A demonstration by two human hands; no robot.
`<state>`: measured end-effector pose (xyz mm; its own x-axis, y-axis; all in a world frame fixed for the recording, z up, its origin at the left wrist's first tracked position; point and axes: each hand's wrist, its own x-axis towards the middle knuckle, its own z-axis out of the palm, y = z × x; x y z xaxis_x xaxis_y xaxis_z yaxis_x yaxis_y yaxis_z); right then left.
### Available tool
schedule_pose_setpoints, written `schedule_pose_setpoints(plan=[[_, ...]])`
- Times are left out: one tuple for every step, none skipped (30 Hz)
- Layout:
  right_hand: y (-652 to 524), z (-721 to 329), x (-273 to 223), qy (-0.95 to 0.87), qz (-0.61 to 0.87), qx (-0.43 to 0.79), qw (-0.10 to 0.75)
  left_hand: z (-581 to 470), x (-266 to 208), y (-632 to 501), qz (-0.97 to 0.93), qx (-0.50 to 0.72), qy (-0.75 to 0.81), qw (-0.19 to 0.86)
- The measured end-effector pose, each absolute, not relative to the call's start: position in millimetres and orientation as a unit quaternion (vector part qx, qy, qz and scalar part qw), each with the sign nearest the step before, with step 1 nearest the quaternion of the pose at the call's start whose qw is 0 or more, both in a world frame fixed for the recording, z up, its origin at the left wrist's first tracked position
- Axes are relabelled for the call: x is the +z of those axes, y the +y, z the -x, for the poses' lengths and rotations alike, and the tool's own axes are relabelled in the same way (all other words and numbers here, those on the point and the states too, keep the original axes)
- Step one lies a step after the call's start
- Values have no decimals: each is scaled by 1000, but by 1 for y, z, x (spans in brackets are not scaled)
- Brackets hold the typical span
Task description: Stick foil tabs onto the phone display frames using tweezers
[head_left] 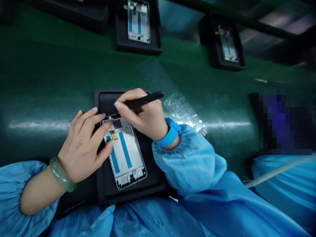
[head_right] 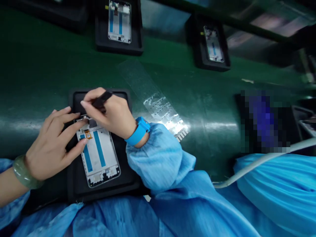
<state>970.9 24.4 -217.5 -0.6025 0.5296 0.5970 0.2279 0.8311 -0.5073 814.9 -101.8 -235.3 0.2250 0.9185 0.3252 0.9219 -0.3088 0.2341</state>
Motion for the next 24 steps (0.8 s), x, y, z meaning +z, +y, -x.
schedule_pose_setpoints(plan=[[30,-974,-216,-872,223,180,398,-814,-236,-101,783,-206,-587,5],[35,-977,-215,-875,234,153,394,-814,-237,-100,783,-207,-586,5],[40,-979,-213,-884,250,119,376,-813,-238,-99,784,-209,-584,7],[45,-981,-212,-898,267,83,340,-813,-239,-99,785,-211,-583,8],[49,-983,-211,-911,284,51,293,-813,-241,-98,785,-213,-582,9],[53,-983,-211,-923,299,26,241,-813,-242,-98,785,-215,-581,9],[56,-983,-211,-932,308,11,191,-813,-244,-99,784,-217,-582,7],[60,-983,-212,-939,311,3,147,-814,-244,-99,784,-220,-580,2],[63,-984,-212,-944,310,-3,114,-815,-244,-100,784,-226,-578,-7],[65,-985,-212,-947,307,-10,92,-816,-243,-100,781,-235,-578,-21],[68,-987,-210,-949,304,-18,81,-817,-241,-99,775,-251,-579,-34],[71,-991,-207,-950,301,-28,79,-816,-238,-96,765,-272,-583,-43],[75,-997,-203,-949,303,-37,84,-814,-235,-91,749,-289,-595,-41],[79,-1005,-197,-946,308,-43,96,-810,-230,-83,730,-298,-614,-30],[84,-1014,-191,-941,316,-47,114,-803,-225,-72,709,-301,-637,-13],[92,-1025,-184,-933,332,-51,130,-793,-220,-58,685,-287,-669,15],[100,-1037,-178,-923,351,-49,148,-779,-215,-42,668,-269,-693,22],[110,-1050,-173,-908,382,-44,166,-762,-211,-25,648,-264,-714,31],[122,-1063,-169,-888,422,-40,180,-743,-208,-6,621,-262,-738,44],[135,-1076,-166,-863,468,-35,189,-721,-206,12,598,-253,-759,45],[148,-1089,-165,-832,517,-32,201,-699,-205,28,570,-248,-782,48],[162,-1103,-164,-805,555,-24,208,-676,-204,42,539,-247,-804,56],[176,-1116,-165,-766,602,-10,227,-654,-204,53,517,-243,-819,57],[189,-1130,-166,-721,646,17,251,-633,-205,61,509,-237,-826,51]])
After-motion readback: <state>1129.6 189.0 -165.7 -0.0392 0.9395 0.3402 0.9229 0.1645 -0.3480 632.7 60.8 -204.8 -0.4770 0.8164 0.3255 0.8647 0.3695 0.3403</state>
